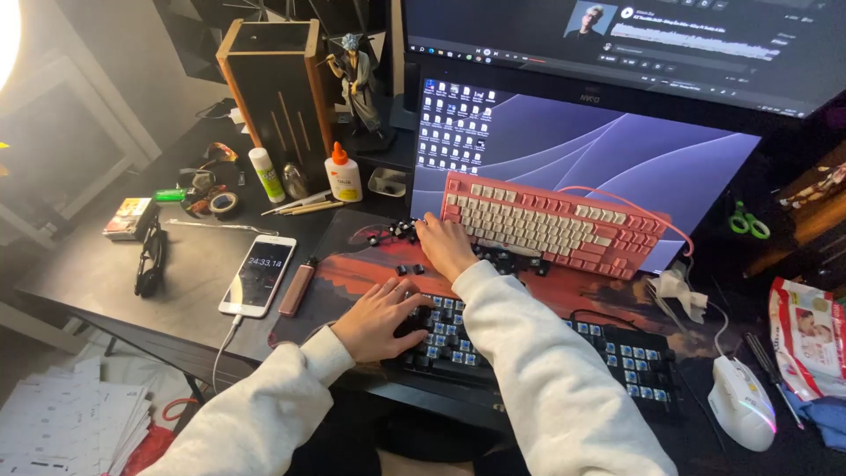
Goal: Manually installing keycaps onto the switches of a mechanical keyboard.
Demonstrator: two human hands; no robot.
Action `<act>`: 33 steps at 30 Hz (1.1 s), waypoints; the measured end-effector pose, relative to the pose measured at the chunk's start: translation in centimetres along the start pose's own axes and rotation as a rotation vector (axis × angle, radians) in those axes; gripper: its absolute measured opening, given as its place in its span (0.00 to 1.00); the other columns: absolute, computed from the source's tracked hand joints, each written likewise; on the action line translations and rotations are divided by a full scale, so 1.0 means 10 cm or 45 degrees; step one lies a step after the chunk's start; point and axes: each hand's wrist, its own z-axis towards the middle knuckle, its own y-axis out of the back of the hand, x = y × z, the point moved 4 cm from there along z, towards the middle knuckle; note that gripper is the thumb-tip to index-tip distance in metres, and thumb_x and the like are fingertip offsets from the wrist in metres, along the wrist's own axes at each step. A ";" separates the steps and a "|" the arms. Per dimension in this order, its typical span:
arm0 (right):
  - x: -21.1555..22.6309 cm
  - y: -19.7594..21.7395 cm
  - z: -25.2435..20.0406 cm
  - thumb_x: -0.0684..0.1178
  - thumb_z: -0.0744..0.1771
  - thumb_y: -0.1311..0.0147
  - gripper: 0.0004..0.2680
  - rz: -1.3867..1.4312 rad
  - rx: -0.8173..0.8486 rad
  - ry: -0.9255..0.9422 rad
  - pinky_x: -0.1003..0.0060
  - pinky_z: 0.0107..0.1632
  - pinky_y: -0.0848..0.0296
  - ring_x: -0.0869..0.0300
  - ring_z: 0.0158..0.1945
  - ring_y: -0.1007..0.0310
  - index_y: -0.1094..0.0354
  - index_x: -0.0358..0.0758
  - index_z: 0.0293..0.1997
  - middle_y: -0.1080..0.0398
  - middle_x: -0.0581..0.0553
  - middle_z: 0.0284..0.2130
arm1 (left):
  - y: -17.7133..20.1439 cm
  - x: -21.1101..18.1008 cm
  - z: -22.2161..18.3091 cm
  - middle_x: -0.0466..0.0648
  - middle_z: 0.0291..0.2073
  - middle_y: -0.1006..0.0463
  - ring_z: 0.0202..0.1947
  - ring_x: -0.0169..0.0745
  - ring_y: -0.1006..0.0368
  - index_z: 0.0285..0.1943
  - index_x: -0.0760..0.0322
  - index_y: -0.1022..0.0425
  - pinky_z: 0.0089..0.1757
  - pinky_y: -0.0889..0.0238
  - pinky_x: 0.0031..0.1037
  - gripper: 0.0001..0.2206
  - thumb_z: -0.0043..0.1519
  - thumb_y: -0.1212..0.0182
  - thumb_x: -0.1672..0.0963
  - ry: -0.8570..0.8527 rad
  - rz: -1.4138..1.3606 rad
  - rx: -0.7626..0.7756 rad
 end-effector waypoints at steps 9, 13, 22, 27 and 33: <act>0.03 0.90 -0.24 0.50 0.75 0.33 0.09 0.667 0.004 -0.179 0.48 0.54 0.12 0.40 0.53 0.09 0.14 0.42 0.61 0.13 0.41 0.51 | 0.01 -0.02 -0.01 0.49 0.61 0.25 0.53 0.49 0.29 0.73 0.55 0.20 0.53 0.32 0.41 0.22 0.76 0.34 0.44 0.018 0.006 -0.002; -0.06 0.94 -0.44 0.52 0.75 0.32 0.12 1.036 -0.023 -0.263 0.50 0.49 0.12 0.51 0.39 0.09 0.15 0.38 0.64 0.13 0.40 0.45 | -0.09 0.08 0.03 0.53 0.62 0.24 0.57 0.56 0.26 0.75 0.58 0.22 0.54 0.30 0.43 0.25 0.78 0.36 0.43 0.047 -0.040 -0.014; 0.26 1.62 -1.15 0.39 0.74 0.31 0.13 1.831 0.015 -0.120 0.60 0.44 0.07 0.50 0.43 0.08 0.20 0.30 0.67 0.12 0.30 0.46 | 0.09 0.07 0.01 0.50 0.52 0.12 0.46 0.55 0.13 0.78 0.59 0.30 0.47 0.18 0.44 0.21 0.77 0.30 0.56 0.191 -0.389 -0.611; 0.44 2.09 -1.51 0.45 0.75 0.32 0.12 1.752 0.074 -0.134 0.54 0.54 0.08 0.51 0.53 0.08 0.16 0.36 0.68 0.09 0.33 0.51 | 0.25 -0.17 0.01 0.41 0.43 0.09 0.39 0.47 0.12 0.63 0.53 0.17 0.45 0.17 0.36 0.12 0.73 0.23 0.58 -0.047 -0.434 -0.847; 0.56 2.34 -1.71 0.44 0.78 0.43 0.13 1.713 0.110 0.057 0.48 0.60 0.10 0.50 0.59 0.13 0.18 0.34 0.72 0.12 0.33 0.56 | 0.26 -0.30 -0.04 0.44 0.32 0.14 0.34 0.48 0.17 0.52 0.55 0.16 0.41 0.19 0.36 0.12 0.67 0.15 0.56 -0.148 -0.377 -0.939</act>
